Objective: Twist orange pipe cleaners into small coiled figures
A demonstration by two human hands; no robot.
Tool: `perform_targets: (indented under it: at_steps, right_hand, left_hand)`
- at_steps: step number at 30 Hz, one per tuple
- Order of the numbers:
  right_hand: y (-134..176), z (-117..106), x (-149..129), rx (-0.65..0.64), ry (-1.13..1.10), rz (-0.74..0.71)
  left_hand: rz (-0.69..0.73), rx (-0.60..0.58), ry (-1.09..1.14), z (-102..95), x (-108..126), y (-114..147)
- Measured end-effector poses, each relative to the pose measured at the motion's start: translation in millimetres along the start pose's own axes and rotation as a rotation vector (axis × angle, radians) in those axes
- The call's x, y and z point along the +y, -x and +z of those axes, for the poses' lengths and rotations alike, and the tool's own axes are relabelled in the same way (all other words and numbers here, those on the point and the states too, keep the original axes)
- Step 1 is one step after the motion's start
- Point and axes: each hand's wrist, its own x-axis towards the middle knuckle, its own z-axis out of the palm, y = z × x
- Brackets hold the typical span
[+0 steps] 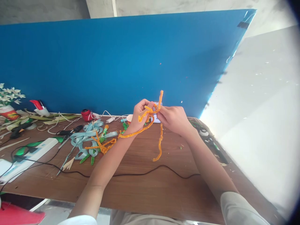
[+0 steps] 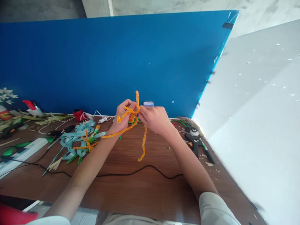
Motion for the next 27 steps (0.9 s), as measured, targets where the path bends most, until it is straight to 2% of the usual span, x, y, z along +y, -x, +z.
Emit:
perform_targets:
  at_steps: [3, 7, 9, 12, 15, 20, 27]
  right_hand:
    - [-0.5, 0.2, 0.9, 0.042, -0.056, 0.048]
    - [-0.9, -0.3, 0.3, 0.017, -0.052, 0.036]
    - [-1.2, 0.4, 0.6, -0.023, -0.044, 0.040]
    - [-1.9, 2.7, 2.3, -0.073, -0.047, 0.041]
    - [-2.3, 4.7, 4.9, -0.073, -0.050, 0.034]
    - [-1.8, 5.6, 11.0, -0.039, -0.072, 0.048]
    - [-2.5, 11.6, 23.1, 0.030, -0.188, 0.045]
  left_hand:
    - [0.106, 0.030, -0.141, -2.1, 4.8, 2.4]
    - [0.208, 0.131, -0.459, -0.5, 11.8, 7.1]
    - [0.206, 0.152, -0.560, 1.1, 12.4, 8.5]
    - [0.168, 0.162, -0.591, 2.1, 10.9, 8.8]
    - [0.147, 0.142, -0.636, 0.9, 10.6, 7.9]
    - [0.090, 0.023, -0.724, -4.1, 16.7, 5.1]
    - [0.068, -0.383, -0.645, -15.3, 30.1, 2.4]
